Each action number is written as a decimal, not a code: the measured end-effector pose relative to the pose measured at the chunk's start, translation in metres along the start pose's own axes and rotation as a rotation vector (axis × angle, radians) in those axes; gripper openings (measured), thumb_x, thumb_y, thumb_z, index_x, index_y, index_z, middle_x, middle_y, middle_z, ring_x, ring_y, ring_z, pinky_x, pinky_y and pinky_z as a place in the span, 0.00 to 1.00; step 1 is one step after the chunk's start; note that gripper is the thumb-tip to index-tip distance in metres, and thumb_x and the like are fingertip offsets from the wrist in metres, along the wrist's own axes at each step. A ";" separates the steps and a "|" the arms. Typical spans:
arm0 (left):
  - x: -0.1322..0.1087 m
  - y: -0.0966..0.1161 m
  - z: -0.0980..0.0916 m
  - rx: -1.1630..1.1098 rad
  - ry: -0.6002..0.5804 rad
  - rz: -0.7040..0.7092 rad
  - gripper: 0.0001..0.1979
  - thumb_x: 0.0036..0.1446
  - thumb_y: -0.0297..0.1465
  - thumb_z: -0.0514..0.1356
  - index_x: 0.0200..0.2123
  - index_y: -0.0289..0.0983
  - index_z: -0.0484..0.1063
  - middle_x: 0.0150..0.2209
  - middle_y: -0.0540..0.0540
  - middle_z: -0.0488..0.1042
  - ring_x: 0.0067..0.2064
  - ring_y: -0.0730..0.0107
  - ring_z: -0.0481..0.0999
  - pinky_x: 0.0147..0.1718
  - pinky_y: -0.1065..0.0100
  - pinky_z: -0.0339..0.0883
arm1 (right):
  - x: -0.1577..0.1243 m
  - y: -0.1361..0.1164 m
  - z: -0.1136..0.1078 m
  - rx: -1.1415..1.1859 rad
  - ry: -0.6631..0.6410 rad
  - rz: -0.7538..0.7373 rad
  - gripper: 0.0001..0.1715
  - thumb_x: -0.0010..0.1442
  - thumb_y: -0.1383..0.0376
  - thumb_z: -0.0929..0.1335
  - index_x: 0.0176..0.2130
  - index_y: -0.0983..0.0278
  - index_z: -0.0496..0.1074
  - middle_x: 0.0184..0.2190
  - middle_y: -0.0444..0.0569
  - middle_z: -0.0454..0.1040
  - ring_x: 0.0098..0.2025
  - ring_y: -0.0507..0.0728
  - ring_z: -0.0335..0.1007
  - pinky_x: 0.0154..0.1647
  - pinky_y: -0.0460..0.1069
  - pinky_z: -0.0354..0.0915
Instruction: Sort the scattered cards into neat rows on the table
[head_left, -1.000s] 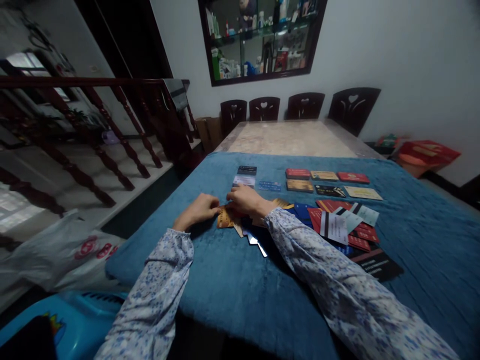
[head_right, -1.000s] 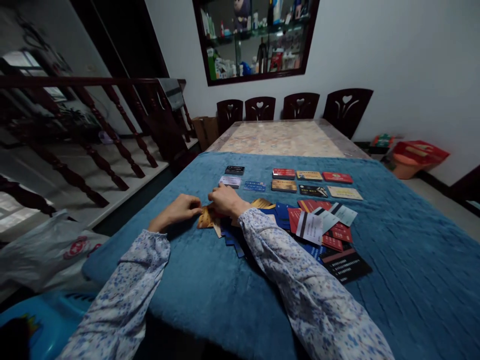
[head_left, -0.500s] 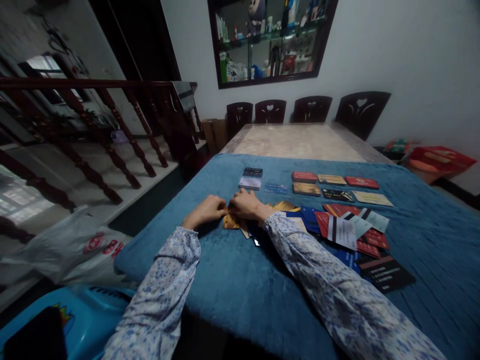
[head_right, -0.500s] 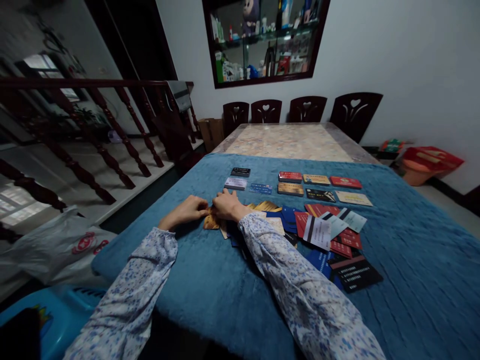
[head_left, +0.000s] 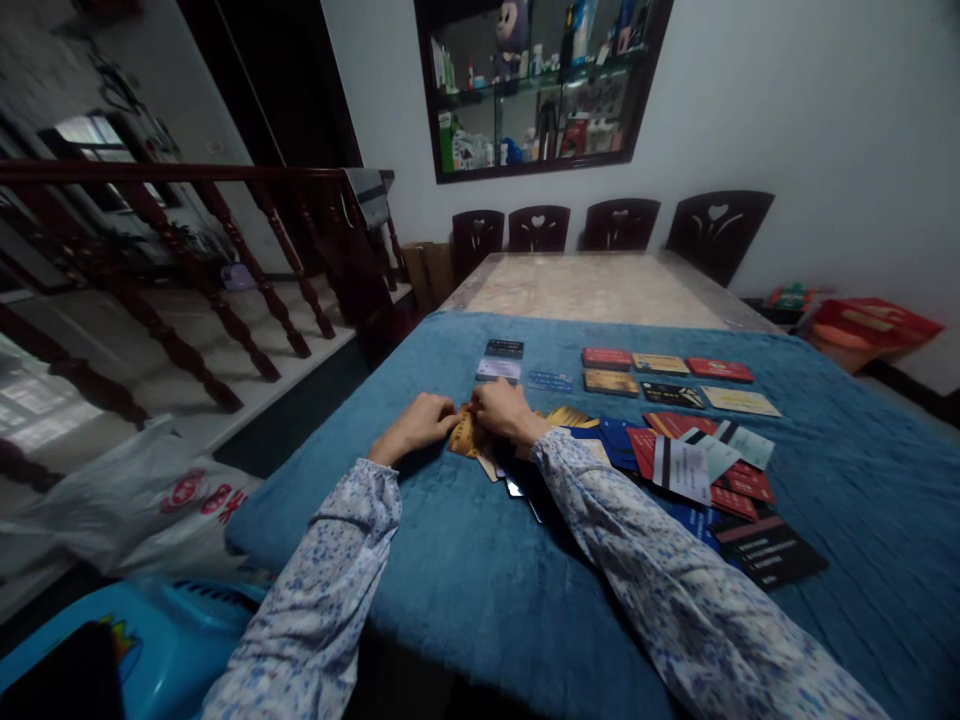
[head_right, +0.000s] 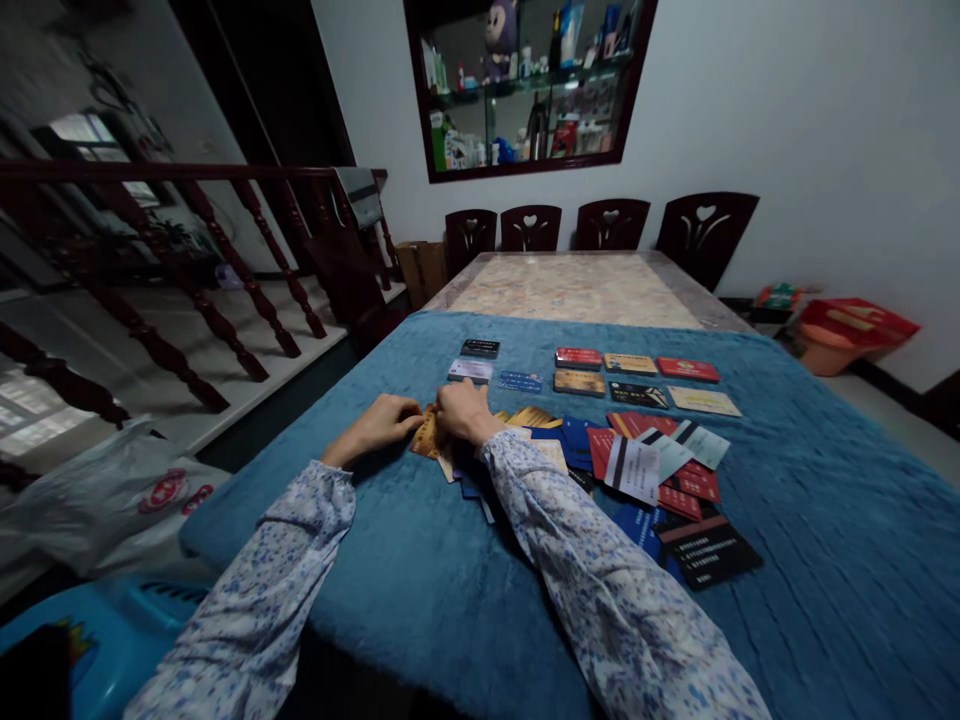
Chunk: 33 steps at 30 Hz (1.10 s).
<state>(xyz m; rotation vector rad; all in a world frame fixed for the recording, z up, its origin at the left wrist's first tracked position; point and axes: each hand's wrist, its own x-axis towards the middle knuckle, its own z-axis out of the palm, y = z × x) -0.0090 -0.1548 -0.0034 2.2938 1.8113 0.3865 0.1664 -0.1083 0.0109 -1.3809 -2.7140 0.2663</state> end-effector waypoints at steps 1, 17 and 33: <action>0.000 0.000 0.001 -0.004 0.007 0.003 0.14 0.60 0.33 0.55 0.31 0.34 0.79 0.29 0.45 0.80 0.30 0.69 0.73 0.31 0.69 0.59 | 0.000 0.001 -0.001 0.016 0.014 0.029 0.18 0.68 0.62 0.64 0.49 0.64 0.79 0.52 0.60 0.79 0.57 0.67 0.71 0.52 0.56 0.64; -0.002 0.003 0.000 0.079 0.057 0.064 0.19 0.55 0.42 0.64 0.43 0.33 0.78 0.38 0.43 0.77 0.38 0.61 0.73 0.39 0.64 0.66 | -0.001 0.016 -0.002 0.140 0.114 0.252 0.19 0.68 0.60 0.62 0.48 0.64 0.79 0.50 0.61 0.80 0.54 0.65 0.76 0.48 0.52 0.67; -0.003 -0.002 0.005 0.117 0.031 0.135 0.12 0.57 0.35 0.61 0.42 0.35 0.76 0.38 0.43 0.74 0.40 0.61 0.73 0.42 0.64 0.67 | 0.011 0.038 0.001 0.013 0.030 -0.203 0.38 0.51 0.64 0.75 0.61 0.66 0.70 0.59 0.60 0.72 0.57 0.65 0.70 0.52 0.51 0.67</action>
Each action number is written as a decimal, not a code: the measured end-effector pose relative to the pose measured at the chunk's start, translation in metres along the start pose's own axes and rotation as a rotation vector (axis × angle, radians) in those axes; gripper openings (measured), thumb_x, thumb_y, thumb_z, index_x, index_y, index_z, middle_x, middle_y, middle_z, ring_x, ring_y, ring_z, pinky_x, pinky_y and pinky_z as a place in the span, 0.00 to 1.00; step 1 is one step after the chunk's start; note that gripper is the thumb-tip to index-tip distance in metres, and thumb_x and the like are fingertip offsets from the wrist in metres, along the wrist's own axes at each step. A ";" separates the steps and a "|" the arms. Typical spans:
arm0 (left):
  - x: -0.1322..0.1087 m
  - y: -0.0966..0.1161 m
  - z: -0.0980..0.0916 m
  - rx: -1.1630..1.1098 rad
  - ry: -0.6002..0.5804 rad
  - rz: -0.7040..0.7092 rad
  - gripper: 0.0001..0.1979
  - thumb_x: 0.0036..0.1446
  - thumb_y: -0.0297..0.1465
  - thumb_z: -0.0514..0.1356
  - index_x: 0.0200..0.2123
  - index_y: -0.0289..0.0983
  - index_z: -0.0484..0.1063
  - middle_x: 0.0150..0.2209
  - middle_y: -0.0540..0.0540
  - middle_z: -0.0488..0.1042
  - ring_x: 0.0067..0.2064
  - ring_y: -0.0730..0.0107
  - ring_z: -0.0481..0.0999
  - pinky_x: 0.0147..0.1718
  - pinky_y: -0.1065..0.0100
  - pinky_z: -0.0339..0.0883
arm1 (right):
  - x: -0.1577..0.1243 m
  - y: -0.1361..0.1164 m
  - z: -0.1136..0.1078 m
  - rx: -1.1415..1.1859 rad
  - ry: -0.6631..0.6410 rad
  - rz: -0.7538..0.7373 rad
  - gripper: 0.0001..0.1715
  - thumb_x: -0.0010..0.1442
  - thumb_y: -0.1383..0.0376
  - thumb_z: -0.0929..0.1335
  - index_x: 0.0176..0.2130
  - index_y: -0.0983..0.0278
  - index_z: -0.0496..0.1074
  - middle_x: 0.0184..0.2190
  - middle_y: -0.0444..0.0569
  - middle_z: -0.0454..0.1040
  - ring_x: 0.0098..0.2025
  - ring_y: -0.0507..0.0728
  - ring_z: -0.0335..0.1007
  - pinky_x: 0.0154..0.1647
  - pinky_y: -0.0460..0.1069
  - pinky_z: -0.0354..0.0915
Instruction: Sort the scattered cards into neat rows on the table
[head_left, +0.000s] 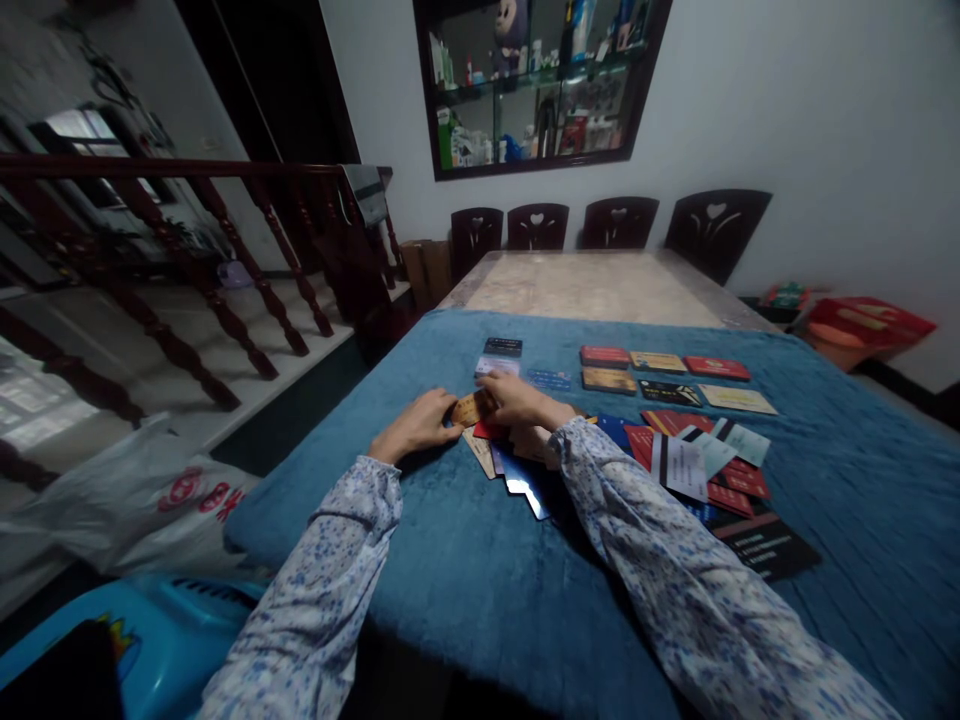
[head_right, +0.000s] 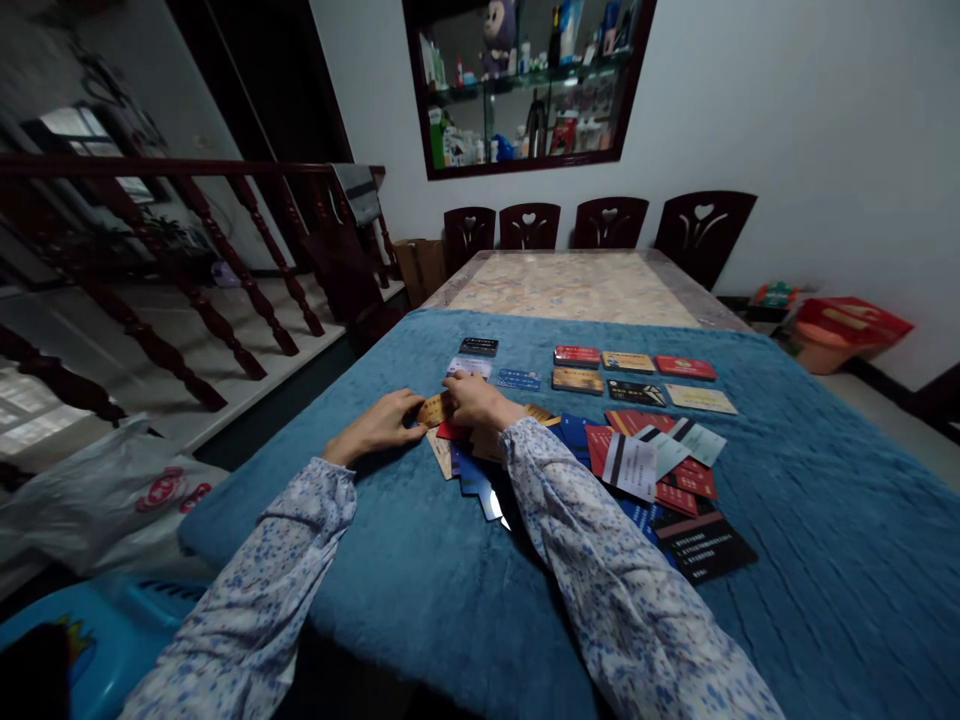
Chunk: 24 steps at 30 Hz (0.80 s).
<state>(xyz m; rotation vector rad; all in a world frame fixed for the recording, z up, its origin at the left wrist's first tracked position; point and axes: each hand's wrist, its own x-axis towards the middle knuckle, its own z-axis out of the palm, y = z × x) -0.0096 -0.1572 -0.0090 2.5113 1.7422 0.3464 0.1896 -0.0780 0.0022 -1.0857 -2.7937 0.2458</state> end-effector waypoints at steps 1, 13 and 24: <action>0.000 -0.001 0.000 -0.001 -0.004 0.000 0.12 0.57 0.35 0.61 0.42 0.35 0.76 0.38 0.43 0.74 0.40 0.61 0.73 0.42 0.63 0.68 | 0.001 0.001 0.001 -0.008 -0.025 -0.046 0.37 0.50 0.65 0.75 0.59 0.66 0.72 0.58 0.60 0.72 0.56 0.65 0.70 0.51 0.51 0.67; -0.002 -0.002 -0.004 -0.066 -0.016 0.032 0.13 0.57 0.33 0.60 0.44 0.35 0.75 0.42 0.42 0.72 0.43 0.59 0.73 0.47 0.61 0.69 | -0.002 0.003 -0.006 -0.058 -0.086 -0.100 0.15 0.56 0.67 0.74 0.45 0.69 0.78 0.47 0.58 0.77 0.47 0.59 0.74 0.46 0.47 0.65; -0.002 -0.008 -0.006 -0.136 -0.054 0.014 0.16 0.60 0.37 0.60 0.47 0.35 0.76 0.46 0.40 0.74 0.46 0.59 0.74 0.49 0.60 0.68 | -0.005 0.007 -0.006 -0.099 -0.114 -0.177 0.14 0.61 0.67 0.70 0.46 0.70 0.78 0.47 0.59 0.78 0.46 0.58 0.74 0.46 0.47 0.64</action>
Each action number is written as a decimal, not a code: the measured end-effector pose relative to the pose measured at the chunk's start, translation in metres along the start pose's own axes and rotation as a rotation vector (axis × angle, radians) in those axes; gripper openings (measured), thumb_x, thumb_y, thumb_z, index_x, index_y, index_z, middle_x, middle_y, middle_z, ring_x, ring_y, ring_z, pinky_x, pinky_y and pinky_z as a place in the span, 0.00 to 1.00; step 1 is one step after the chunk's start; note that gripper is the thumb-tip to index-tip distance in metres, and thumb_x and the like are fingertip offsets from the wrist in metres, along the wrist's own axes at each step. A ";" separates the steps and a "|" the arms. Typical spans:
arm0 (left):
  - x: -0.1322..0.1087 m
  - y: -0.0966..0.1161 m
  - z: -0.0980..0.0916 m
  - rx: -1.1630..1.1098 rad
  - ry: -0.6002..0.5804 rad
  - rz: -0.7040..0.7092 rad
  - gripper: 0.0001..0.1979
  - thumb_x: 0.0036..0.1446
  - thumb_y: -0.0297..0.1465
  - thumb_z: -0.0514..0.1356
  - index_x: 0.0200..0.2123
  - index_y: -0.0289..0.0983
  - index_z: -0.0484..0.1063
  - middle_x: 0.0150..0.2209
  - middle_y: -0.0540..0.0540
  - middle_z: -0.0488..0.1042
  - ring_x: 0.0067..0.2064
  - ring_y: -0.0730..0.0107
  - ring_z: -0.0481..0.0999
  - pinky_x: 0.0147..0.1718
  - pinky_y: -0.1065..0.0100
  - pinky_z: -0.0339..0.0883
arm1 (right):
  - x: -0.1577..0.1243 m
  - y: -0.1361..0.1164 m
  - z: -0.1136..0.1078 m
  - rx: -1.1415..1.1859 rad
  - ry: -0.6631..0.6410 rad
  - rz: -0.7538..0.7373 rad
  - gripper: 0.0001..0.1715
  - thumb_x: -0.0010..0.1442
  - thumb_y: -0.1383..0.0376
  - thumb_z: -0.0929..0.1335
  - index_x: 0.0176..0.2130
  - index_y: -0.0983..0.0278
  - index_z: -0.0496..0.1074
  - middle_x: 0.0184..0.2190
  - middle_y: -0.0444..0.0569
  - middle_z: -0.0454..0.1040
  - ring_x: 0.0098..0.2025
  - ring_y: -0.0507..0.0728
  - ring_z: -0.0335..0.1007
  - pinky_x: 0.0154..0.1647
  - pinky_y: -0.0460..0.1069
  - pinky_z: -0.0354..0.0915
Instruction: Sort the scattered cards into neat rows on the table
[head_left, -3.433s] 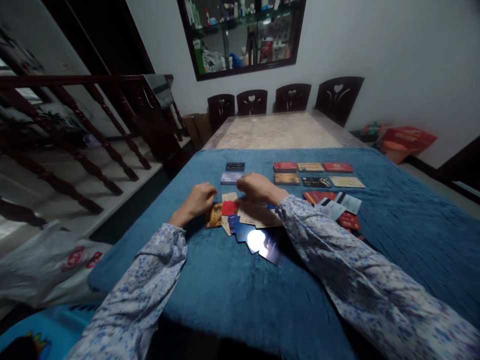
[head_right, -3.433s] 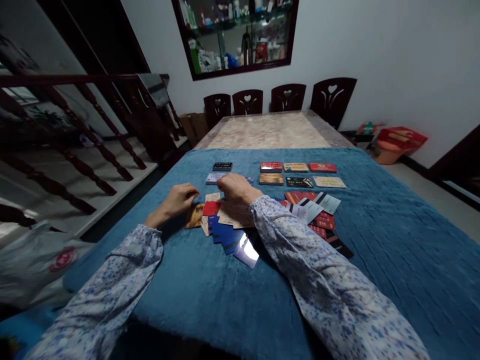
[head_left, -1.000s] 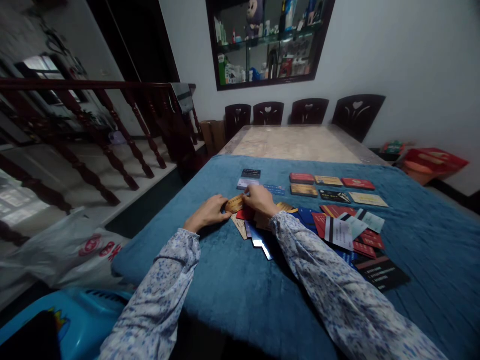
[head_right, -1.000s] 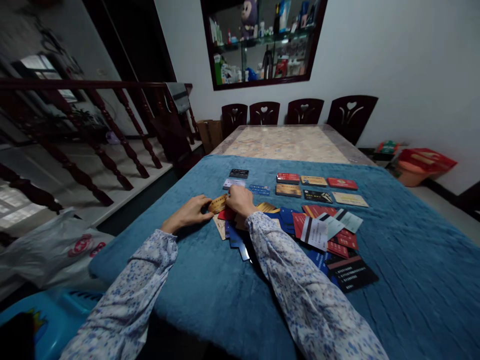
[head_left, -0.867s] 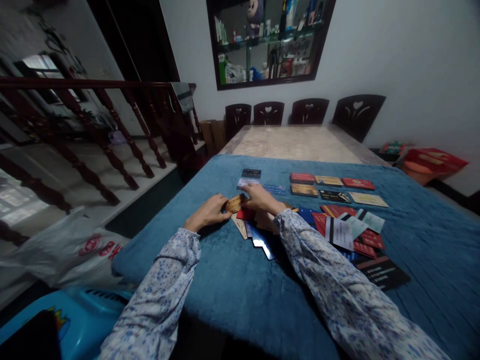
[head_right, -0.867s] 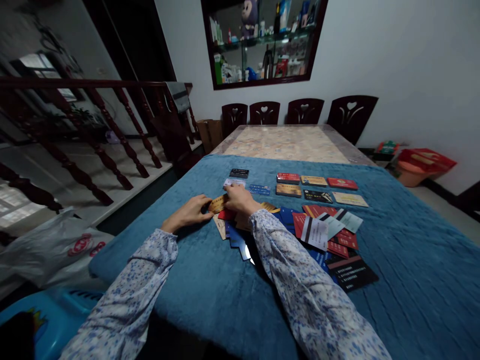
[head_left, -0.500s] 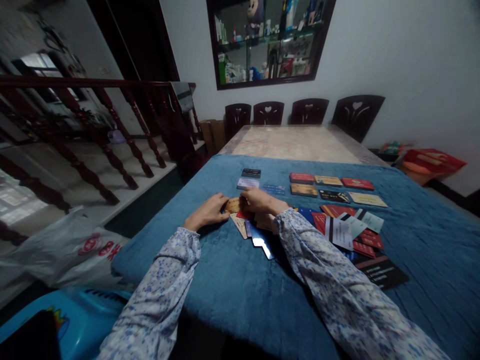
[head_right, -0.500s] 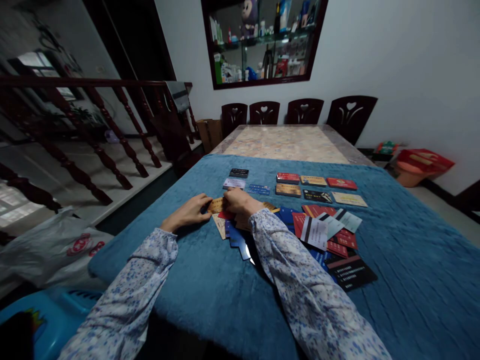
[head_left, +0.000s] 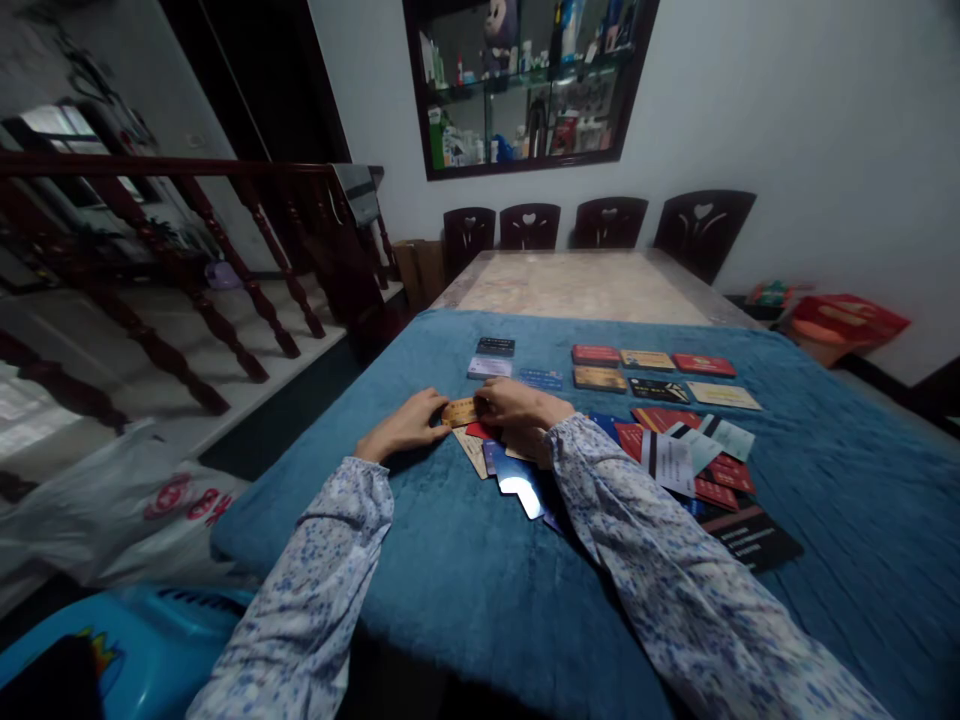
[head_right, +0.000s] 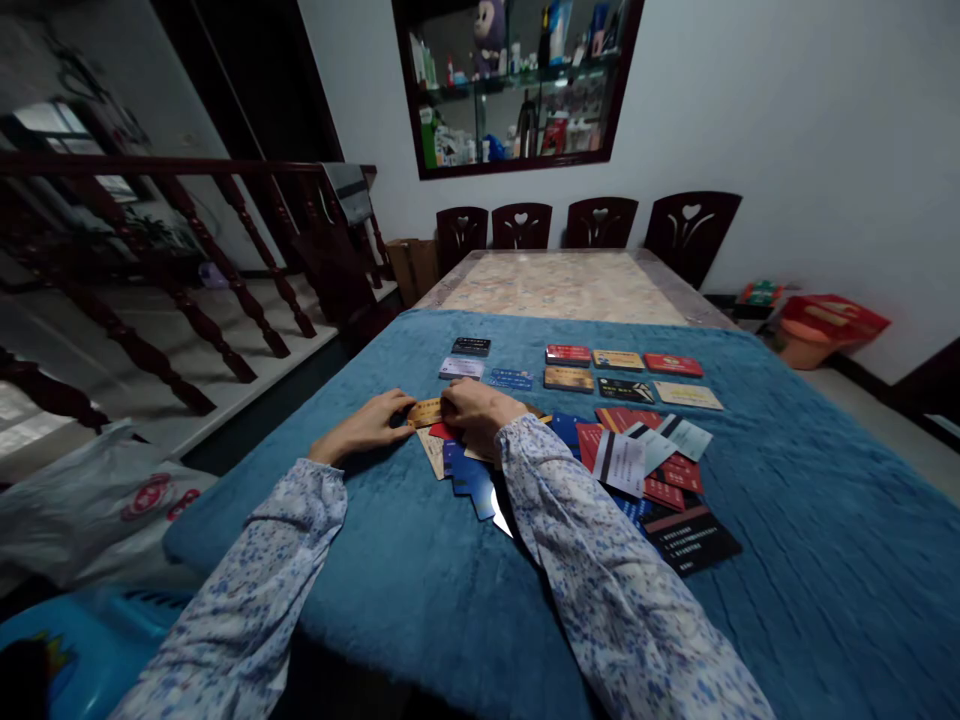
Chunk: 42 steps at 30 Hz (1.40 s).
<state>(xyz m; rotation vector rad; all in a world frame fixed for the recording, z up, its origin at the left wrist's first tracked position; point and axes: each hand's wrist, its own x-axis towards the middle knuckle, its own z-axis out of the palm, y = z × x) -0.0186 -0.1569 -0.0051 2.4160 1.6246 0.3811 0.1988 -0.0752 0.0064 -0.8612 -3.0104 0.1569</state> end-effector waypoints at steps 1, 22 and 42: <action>0.000 0.000 0.000 -0.003 0.004 0.001 0.15 0.60 0.37 0.60 0.47 0.35 0.76 0.46 0.40 0.74 0.46 0.59 0.74 0.49 0.60 0.68 | 0.000 0.000 0.000 -0.008 -0.003 0.001 0.15 0.61 0.66 0.70 0.47 0.70 0.78 0.47 0.59 0.78 0.46 0.58 0.74 0.45 0.47 0.64; 0.027 0.006 -0.016 -0.009 -0.004 0.062 0.18 0.56 0.37 0.61 0.49 0.36 0.74 0.50 0.39 0.71 0.50 0.56 0.73 0.55 0.56 0.68 | -0.015 0.010 -0.025 0.021 0.030 0.107 0.16 0.55 0.64 0.75 0.44 0.66 0.80 0.50 0.59 0.75 0.53 0.64 0.71 0.49 0.49 0.66; 0.108 0.055 -0.011 0.024 -0.047 0.272 0.19 0.55 0.34 0.62 0.49 0.35 0.75 0.48 0.40 0.71 0.48 0.56 0.73 0.49 0.59 0.67 | -0.085 0.070 -0.041 0.056 0.078 0.172 0.12 0.57 0.65 0.75 0.42 0.67 0.80 0.45 0.55 0.73 0.45 0.58 0.71 0.47 0.47 0.64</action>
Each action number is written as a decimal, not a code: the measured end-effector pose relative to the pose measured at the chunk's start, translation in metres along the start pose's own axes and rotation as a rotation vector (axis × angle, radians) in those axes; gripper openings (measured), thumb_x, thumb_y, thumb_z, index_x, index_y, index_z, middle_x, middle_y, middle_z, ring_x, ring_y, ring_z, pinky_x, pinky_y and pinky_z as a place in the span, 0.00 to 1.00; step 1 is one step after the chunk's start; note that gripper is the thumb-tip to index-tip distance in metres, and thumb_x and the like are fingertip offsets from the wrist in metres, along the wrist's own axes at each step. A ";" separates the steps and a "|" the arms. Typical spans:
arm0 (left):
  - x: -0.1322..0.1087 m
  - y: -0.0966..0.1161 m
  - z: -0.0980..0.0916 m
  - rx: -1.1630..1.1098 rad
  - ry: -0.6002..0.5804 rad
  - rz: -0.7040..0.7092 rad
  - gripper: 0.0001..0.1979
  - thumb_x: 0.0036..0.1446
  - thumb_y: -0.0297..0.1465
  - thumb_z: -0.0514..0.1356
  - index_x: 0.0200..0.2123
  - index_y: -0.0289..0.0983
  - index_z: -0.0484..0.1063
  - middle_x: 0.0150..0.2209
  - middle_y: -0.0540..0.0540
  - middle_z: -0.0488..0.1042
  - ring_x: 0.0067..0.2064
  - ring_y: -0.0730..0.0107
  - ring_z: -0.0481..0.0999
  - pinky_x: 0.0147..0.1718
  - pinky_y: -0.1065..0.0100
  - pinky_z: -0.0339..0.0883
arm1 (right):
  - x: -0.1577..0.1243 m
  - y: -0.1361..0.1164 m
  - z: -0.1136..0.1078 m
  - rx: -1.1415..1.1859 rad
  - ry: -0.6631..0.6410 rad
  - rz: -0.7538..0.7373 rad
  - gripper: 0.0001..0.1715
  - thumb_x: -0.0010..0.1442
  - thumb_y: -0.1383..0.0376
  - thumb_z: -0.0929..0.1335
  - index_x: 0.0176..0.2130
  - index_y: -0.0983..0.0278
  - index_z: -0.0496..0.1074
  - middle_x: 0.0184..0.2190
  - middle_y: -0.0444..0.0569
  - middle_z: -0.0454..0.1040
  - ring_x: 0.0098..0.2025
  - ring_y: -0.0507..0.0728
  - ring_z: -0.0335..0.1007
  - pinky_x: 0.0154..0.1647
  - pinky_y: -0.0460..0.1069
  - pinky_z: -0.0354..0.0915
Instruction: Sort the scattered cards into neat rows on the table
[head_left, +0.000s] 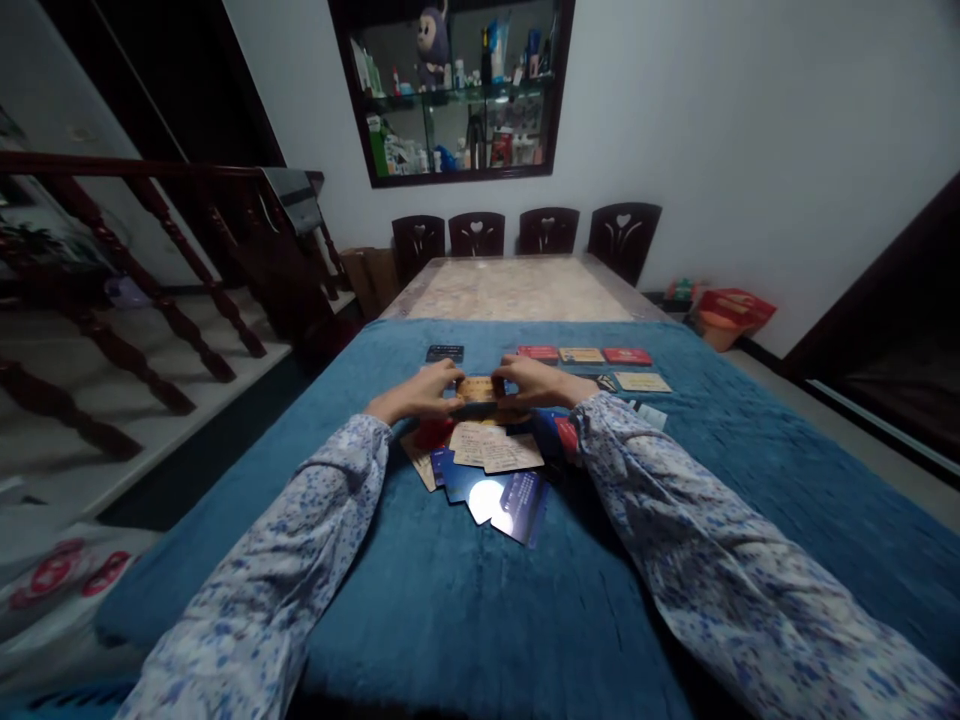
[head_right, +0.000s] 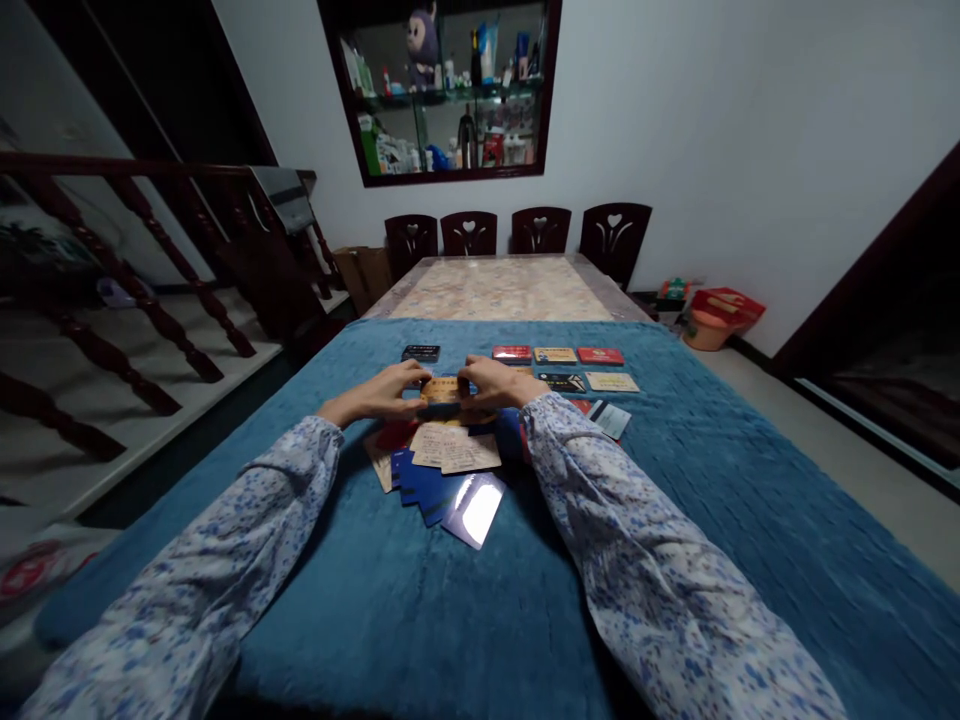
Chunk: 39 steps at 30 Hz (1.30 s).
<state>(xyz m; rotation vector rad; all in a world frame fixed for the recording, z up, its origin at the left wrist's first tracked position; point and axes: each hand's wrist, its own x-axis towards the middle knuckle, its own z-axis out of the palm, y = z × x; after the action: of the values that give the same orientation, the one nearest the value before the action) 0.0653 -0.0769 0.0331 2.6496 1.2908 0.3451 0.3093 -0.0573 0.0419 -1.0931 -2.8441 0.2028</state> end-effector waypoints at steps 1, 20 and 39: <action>0.006 0.002 0.001 0.006 -0.004 0.011 0.18 0.56 0.35 0.62 0.49 0.34 0.75 0.47 0.40 0.70 0.48 0.56 0.73 0.48 0.60 0.67 | -0.004 0.006 0.000 0.002 0.006 0.004 0.12 0.57 0.66 0.75 0.42 0.67 0.80 0.45 0.55 0.73 0.44 0.58 0.71 0.47 0.47 0.64; 0.093 0.028 0.039 0.069 0.027 0.114 0.13 0.55 0.30 0.63 0.44 0.34 0.76 0.46 0.40 0.73 0.48 0.57 0.75 0.50 0.61 0.70 | -0.043 0.074 0.004 -0.065 0.039 0.156 0.11 0.56 0.71 0.71 0.42 0.65 0.77 0.49 0.56 0.72 0.50 0.61 0.71 0.50 0.48 0.64; 0.138 0.036 0.055 0.069 -0.028 0.131 0.23 0.52 0.25 0.67 0.53 0.34 0.75 0.52 0.39 0.76 0.52 0.57 0.77 0.53 0.65 0.71 | -0.040 0.087 -0.002 -0.204 -0.080 0.324 0.14 0.59 0.71 0.68 0.45 0.67 0.79 0.50 0.58 0.77 0.50 0.60 0.75 0.48 0.45 0.64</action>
<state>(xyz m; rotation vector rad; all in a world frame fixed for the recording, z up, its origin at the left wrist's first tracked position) 0.1901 0.0070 0.0077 2.7943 1.1442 0.2850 0.3969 -0.0197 0.0289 -1.6205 -2.7862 -0.0257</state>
